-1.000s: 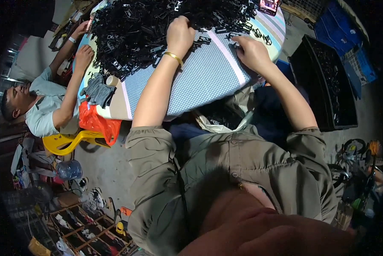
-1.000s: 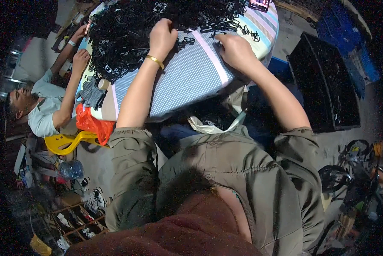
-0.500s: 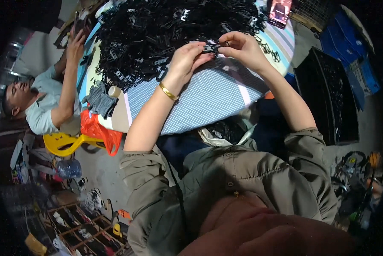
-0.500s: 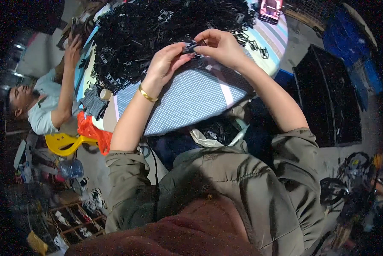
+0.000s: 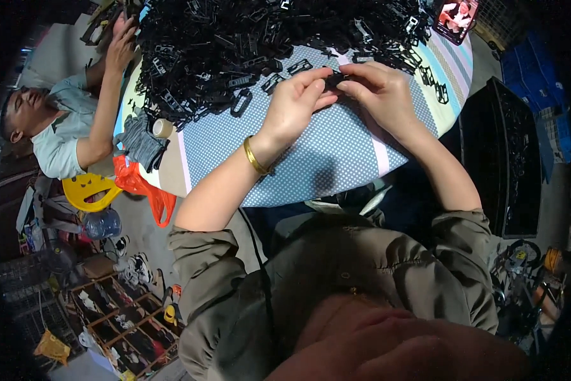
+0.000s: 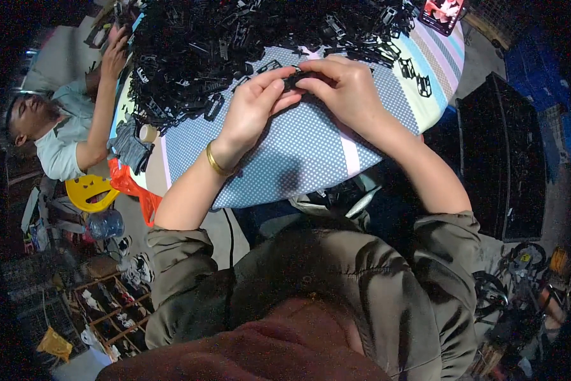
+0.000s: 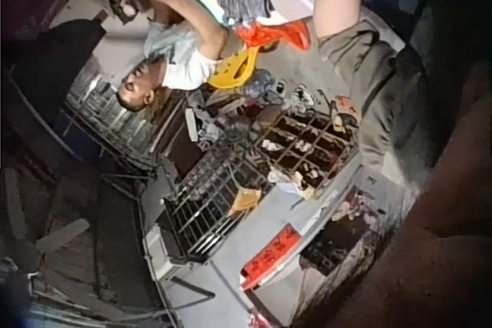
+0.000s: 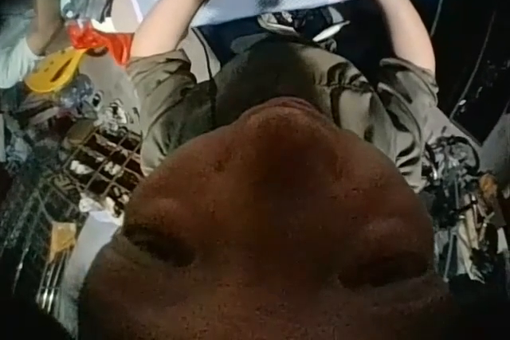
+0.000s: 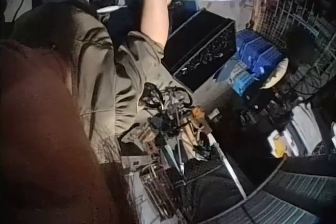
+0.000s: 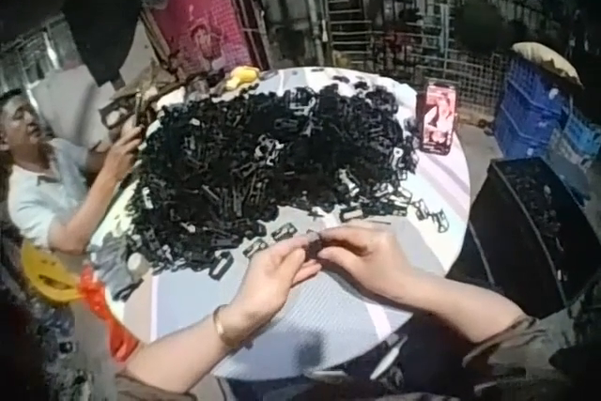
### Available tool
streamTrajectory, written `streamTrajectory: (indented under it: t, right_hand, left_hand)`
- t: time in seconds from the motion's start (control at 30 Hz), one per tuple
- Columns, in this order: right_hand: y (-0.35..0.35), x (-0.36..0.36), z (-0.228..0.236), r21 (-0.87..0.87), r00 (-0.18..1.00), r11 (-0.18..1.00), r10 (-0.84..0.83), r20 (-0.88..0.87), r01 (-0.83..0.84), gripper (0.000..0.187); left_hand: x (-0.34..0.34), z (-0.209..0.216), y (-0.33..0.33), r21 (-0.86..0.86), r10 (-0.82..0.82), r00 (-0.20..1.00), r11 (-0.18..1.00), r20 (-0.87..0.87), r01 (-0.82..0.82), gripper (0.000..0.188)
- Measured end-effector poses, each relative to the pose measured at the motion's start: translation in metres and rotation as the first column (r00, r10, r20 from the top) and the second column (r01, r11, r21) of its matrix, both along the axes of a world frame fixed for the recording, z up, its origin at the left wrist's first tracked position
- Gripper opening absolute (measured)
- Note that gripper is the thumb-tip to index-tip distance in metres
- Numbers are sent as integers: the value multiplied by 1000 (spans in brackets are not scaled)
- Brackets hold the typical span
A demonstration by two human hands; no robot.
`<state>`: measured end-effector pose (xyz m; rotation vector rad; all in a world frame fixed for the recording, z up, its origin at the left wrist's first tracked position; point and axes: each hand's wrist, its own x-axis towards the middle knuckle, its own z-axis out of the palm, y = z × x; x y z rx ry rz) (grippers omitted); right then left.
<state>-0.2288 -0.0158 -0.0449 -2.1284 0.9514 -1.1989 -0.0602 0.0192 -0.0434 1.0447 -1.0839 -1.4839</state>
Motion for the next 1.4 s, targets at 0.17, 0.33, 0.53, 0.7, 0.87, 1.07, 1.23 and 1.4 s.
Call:
streamTrajectory:
  t: [0.17,0.33,0.53,0.7,0.87,1.07,1.23,1.4]
  right_hand:
    - [5,-3,-4,-155,997,988,-16,-73,5,23]
    - [7,-4,-4,-169,995,986,-12,-97,-5,23]
    - [21,-2,5,-229,987,972,-82,-138,49,21]
    - [26,-7,0,-189,975,981,-86,-203,47,24]
    - [2,-26,9,235,994,966,113,7,-111,25]
    - [-48,-34,13,-382,872,923,-230,-431,55,16]
    - [-50,-13,16,-317,698,947,-193,-690,-51,11]
    - [-35,-5,21,-371,891,925,-101,-443,-80,19]
  left_hand:
    - [-4,-6,1,25,-20,999,999,-43,22,33]
    - [-4,-4,4,-30,-91,996,995,19,92,36]
    - [-3,-1,9,-33,-139,990,990,-25,138,40]
    - [-2,0,9,-2,-197,978,980,-67,198,40]
    - [6,-5,0,120,-232,965,962,-122,246,37]
    - [6,-3,-4,135,-202,979,971,21,197,35]
    - [6,-3,-4,160,-204,979,966,-8,202,36]
    - [8,1,1,187,-166,982,966,-86,179,33]
